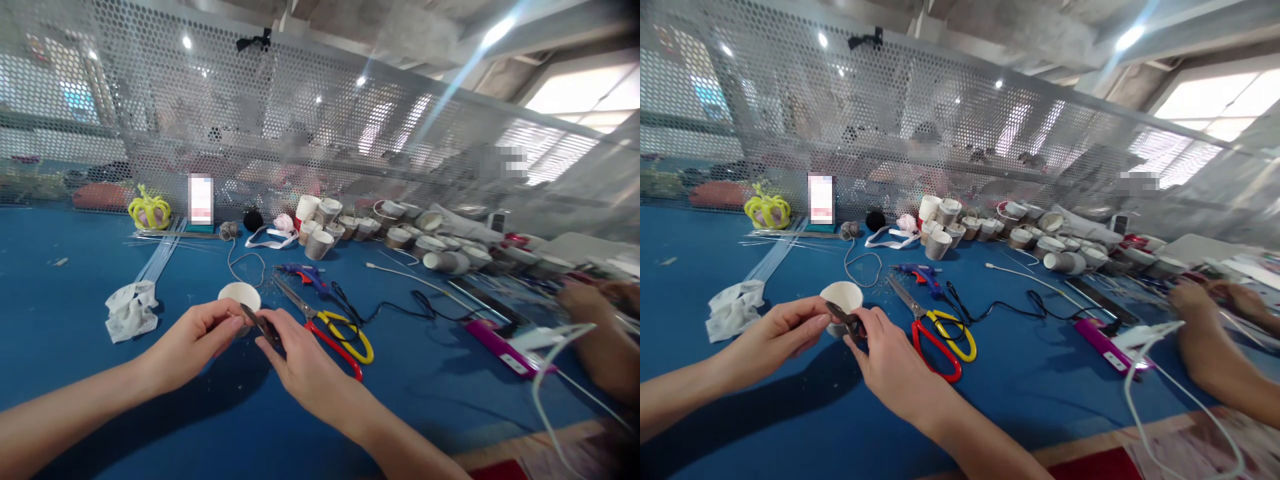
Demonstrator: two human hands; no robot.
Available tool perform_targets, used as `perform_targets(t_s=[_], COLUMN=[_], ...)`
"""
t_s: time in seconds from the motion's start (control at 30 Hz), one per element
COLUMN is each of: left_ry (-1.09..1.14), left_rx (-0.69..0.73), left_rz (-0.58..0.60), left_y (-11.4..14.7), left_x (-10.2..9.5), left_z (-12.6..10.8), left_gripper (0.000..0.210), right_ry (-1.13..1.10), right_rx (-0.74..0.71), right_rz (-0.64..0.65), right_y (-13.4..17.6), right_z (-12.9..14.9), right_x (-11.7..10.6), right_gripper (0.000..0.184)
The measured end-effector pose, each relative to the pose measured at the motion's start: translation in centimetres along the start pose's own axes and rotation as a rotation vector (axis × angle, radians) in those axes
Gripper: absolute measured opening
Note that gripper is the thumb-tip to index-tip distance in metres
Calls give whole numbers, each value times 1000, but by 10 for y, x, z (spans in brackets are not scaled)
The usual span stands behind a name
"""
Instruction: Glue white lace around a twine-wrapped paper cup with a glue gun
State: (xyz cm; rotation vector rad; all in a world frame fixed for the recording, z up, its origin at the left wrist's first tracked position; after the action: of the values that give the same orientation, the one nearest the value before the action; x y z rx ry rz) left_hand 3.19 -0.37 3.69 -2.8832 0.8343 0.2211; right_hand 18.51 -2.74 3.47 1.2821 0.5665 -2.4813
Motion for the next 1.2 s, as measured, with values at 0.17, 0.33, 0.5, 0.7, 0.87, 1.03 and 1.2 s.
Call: perform_targets(t_s=[0.17, 0.33, 0.5, 0.7, 0.87, 1.03, 1.2], left_ry=[79, 113, 113, 139, 278, 516, 671], left_rx=[-66, -87, -88, -88, -173, -289, -325], left_rz=[-9, -26, -16, -22, 19, 77, 108], left_y=[0, 1, 1, 0, 0, 0, 0], left_x=[-1, -1, 0, -1, 0, 3, 3], left_z=[2, 5, 3, 4, 4, 6, 9], left_gripper=[25, 27, 27, 26, 30, 32, 26], right_ry=[-69, -47, -13, -121, -162, -176, -248], right_rx=[-19, -23, -19, 1, 39, 70, 63], right_rz=[9, -2, -20, 22, 54, 46, 85], right_y=[-1, -1, -1, -3, -3, -3, -5], right_z=[1, 0, 0, 3, 2, 1, 2], right_x=[-2, -2, -1, -7, -7, -6, -9], right_gripper=[23, 24, 22, 24, 28, 30, 30])
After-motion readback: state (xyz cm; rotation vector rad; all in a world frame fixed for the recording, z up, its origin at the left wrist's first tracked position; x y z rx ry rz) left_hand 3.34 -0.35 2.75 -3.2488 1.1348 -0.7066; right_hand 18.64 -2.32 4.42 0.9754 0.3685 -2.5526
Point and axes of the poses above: each hand's wrist, its own y-axis away from the middle knuckle, its own x-axis out of the palm, z = x × y, the point moved 3 cm from there along -y, towards the middle knuckle, and after that the axes turned 3 degrees about y, right-handed, at the moved point
